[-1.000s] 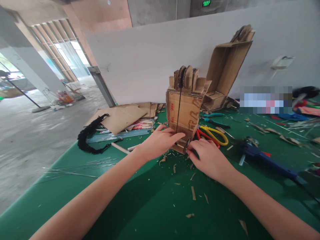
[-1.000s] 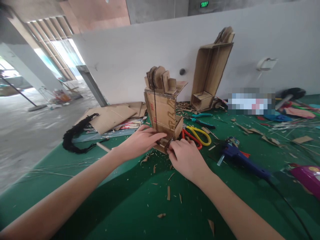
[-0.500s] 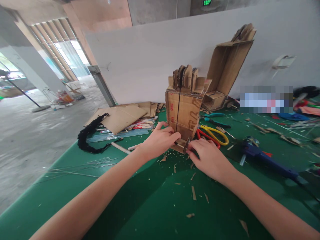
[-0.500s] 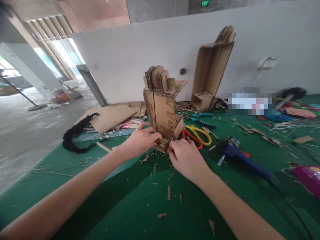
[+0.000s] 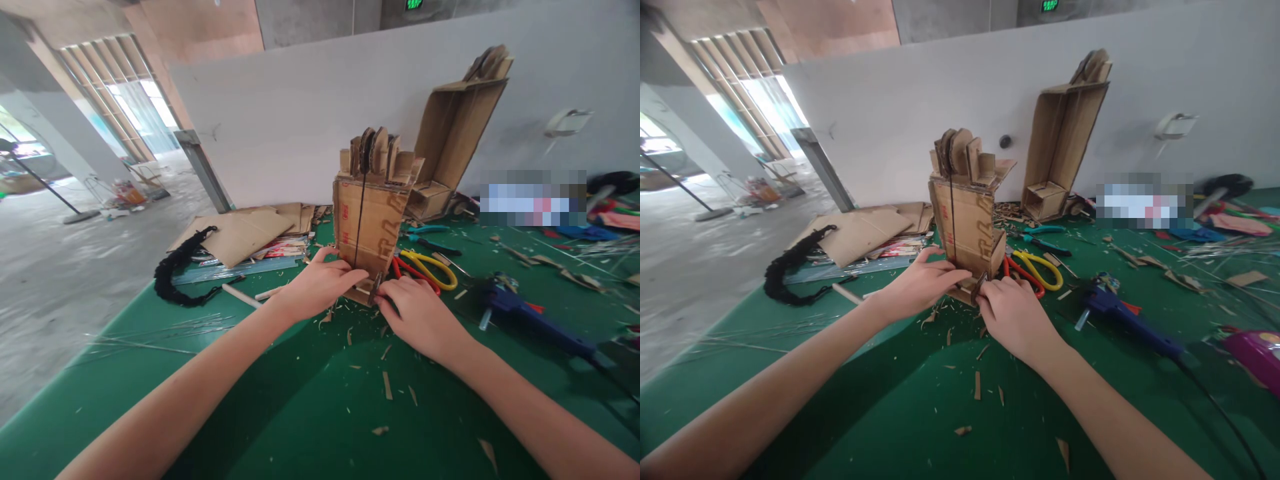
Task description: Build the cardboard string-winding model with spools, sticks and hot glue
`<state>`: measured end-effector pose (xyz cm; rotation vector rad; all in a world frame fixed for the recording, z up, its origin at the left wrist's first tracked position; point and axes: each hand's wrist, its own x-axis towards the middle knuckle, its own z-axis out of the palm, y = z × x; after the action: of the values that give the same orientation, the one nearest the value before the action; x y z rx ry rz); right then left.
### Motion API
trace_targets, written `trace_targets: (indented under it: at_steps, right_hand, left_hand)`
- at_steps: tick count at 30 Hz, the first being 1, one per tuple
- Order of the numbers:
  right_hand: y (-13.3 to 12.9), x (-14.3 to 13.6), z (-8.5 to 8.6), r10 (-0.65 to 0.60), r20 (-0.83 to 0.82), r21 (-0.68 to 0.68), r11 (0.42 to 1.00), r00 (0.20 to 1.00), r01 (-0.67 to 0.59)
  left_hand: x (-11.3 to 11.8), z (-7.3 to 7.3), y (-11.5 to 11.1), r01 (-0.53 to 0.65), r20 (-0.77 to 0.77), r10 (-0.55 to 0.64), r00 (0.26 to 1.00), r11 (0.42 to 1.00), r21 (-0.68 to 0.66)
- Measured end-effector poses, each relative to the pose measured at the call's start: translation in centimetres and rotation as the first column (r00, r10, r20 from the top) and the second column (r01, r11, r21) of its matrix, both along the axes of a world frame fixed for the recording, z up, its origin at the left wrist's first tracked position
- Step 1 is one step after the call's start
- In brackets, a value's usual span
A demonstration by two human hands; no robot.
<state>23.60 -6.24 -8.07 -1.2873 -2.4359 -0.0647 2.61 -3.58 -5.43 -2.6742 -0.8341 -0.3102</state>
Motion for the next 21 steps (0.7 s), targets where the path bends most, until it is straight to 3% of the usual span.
trace_targets:
  at_steps: [11,21]
  right_hand:
    - [-0.06,-0.1,0.11,0.01,-0.012,0.027,1.0,1.0,-0.01]
    - [-0.13,-0.12,0.16,-0.032,0.004,0.025,0.999,0.999,0.032]
  left_hand:
    - [0.43,-0.24,-0.06,-0.102,0.034,0.101,0.994,0.995,0.024]
    - [0.02,0.65,-0.22,-0.051,0.017,0.052,0.998,0.998,-0.043]
